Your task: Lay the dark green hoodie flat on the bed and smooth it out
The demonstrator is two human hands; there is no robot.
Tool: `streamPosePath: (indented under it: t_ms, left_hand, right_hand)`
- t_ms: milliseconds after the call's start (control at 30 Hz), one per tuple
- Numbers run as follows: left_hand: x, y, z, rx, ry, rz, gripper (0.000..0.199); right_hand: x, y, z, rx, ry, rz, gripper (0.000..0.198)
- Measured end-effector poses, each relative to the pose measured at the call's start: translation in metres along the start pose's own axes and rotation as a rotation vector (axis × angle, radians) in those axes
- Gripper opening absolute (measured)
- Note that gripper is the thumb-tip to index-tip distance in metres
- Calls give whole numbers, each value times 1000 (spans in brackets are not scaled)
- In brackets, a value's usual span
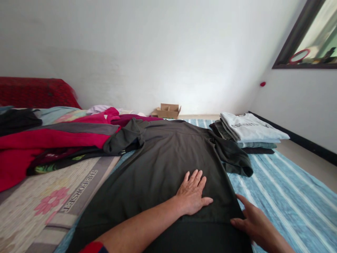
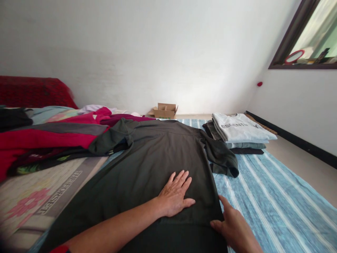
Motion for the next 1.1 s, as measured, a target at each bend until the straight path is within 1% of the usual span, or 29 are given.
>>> streamPosePath:
  t_ms: [67, 100, 167, 200, 233, 267, 300, 333, 400, 467, 533, 600, 700, 800, 867, 933, 1000, 1100]
  left_hand:
    - [0, -1, 2, -5, -10, -3, 85]
    - [0, -1, 3, -7, -12, -4, 84]
    - [0, -1, 4, -21, -7, -5, 82]
    - [-1, -1, 4, -30, -4, -4, 81]
    - [-1, -1, 3, -35, -4, -2, 78]
    - [0, -1, 0, -35, -13, 3, 73]
    - [1, -1, -4, -29, -31, 7, 67]
    - [3, 0, -9, -17, -55, 14, 61]
    - [12, 2, -21, -8, -101, 26, 51]
    - [26, 7, -35, -52, -93, 6, 42]
    - [46, 18, -47, -123, -17, -61, 36]
    - [70, 35, -53, -170, 89, -157, 35]
    - [106, 72, -54, -193, 190, -283, 45]
    - [140, 116, -50, -199, 216, -384, 56]
    - [159, 143, -48, -187, 219, -434, 64]
    - [176, 165, -46, -170, 219, -468, 71]
    - [190, 182, -44, -153, 222, -477, 75]
    - [203, 197, -39, -135, 233, -456, 77]
  right_hand:
    - [11, -1, -6, -175, -215, -126, 65]
    - [22, -2, -7, -263, -284, -186, 59]
    - [49, -2, -5, -409, -317, -290, 49]
    - [64, -1, 0, -452, -299, -359, 44]
    - [77, 1, 8, -458, -265, -448, 40]
    - [87, 5, 18, -423, -246, -535, 37]
    - [93, 11, 29, -386, -247, -608, 36]
    - [96, 17, 40, -372, -276, -646, 36]
    - [90, 31, 60, -403, -370, -636, 38]
    - [77, 41, 75, -418, -423, -652, 45]
    - [65, 46, 83, -448, -434, -683, 50]
    - [58, 46, 87, -501, -434, -724, 51]
    - [54, 47, 91, -609, -446, -799, 50]
    - [47, 55, 99, -714, -442, -870, 49]
    - [41, 61, 103, -760, -428, -915, 48]
    - [36, 64, 105, -779, -424, -939, 48]
    - [35, 64, 103, -768, -428, -938, 49]
    - [40, 58, 96, -718, -421, -922, 50]
Point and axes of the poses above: each hand's wrist, its own y-axis towards the middle knuckle, its own z-axis out of the palm, x = y × z, the point moved 1 cm from there along y, towards the middle knuckle, and after that the axes turned 12 degrees about -x, right-handed, at the moved point
